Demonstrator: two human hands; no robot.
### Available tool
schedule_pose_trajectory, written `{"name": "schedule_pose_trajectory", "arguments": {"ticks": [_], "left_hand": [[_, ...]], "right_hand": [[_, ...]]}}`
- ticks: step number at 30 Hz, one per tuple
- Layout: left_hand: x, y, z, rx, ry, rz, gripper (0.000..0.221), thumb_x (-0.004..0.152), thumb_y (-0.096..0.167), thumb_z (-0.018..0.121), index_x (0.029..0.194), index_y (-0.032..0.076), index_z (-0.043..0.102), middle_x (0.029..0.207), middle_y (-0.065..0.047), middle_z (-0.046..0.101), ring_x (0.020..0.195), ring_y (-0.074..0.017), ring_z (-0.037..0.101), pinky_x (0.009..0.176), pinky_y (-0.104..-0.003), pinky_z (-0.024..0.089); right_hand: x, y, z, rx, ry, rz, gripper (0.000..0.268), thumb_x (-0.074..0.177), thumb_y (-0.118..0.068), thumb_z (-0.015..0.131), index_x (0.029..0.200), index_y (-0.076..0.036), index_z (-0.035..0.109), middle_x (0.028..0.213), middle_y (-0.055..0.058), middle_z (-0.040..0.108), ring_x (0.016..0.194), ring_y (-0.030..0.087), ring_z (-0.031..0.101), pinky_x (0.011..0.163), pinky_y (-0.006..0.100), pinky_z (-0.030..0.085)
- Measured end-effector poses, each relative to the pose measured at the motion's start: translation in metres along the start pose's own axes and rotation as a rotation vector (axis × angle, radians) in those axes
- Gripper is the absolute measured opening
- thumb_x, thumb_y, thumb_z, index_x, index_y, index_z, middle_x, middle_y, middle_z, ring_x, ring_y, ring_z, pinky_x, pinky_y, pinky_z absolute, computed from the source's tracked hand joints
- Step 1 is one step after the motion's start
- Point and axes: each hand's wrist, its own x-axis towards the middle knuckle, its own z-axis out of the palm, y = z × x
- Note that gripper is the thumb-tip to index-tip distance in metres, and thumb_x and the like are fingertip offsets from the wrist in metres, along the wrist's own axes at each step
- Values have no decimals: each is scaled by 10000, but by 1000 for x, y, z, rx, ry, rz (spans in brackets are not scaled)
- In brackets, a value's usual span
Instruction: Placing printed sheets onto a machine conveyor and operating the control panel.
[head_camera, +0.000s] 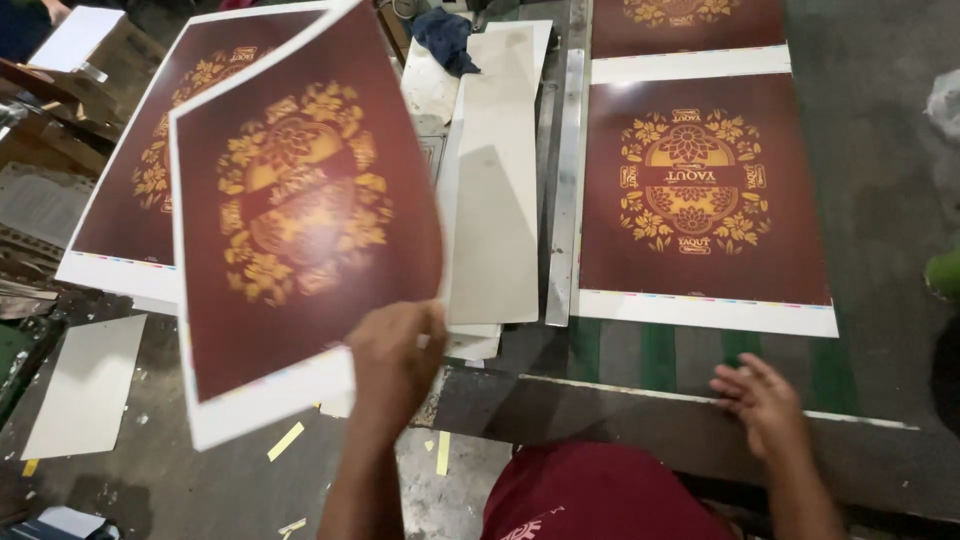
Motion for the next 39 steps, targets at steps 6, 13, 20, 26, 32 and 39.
{"name": "schedule_pose_trajectory", "arguments": {"ticks": [6,13,20,26,32,39], "left_hand": [[-12,78,63,-449,-52,251,226,892,70,756,737,84,593,694,-100,611,657,-296,634,636,-451,479],[-46,139,144,-420,-177,372,248,979,247,687,838,74,579,765,-110,638,732,-305,653,728,-449,509],[26,82,48,-228,-395,157,394,665,394,870,798,60,710,797,-169,686,736,-358,670,640,-492,526],[1,-140,49,349,160,-7,108,918,48,648,826,102,630,872,-98,658,823,-324,640,769,-474,520],[-36,-280,21,646,-194,-399,711,1088,543,542,1463,-60,498,1472,-297,514,1368,-437,487,1029,-522,458],[9,-249,-51,431,-486,-616,660,917,592,658,1449,203,625,1495,-84,594,1282,-371,601,1028,-537,479]], "right_hand": [[-42,-2,77,-158,-329,-5,532,994,-220,581,1491,-35,537,1214,219,736,1010,323,731,802,441,599],[-18,67,100,-674,-638,-774,263,965,-138,686,1183,-1,633,1087,151,695,978,247,643,828,356,548],[-54,12,68,152,-349,-138,251,982,-143,590,1207,-33,580,993,131,718,843,240,715,655,382,575],[-14,70,-23,241,-200,-208,240,1080,-108,606,1292,-2,566,1048,112,681,879,221,674,680,396,594],[-7,79,-83,242,-70,-171,317,1077,-84,559,1389,-33,533,1100,135,681,909,252,689,709,418,592],[27,109,-178,230,-63,-124,470,1070,-34,503,1538,-57,456,1208,153,656,987,288,696,744,476,600]]}}
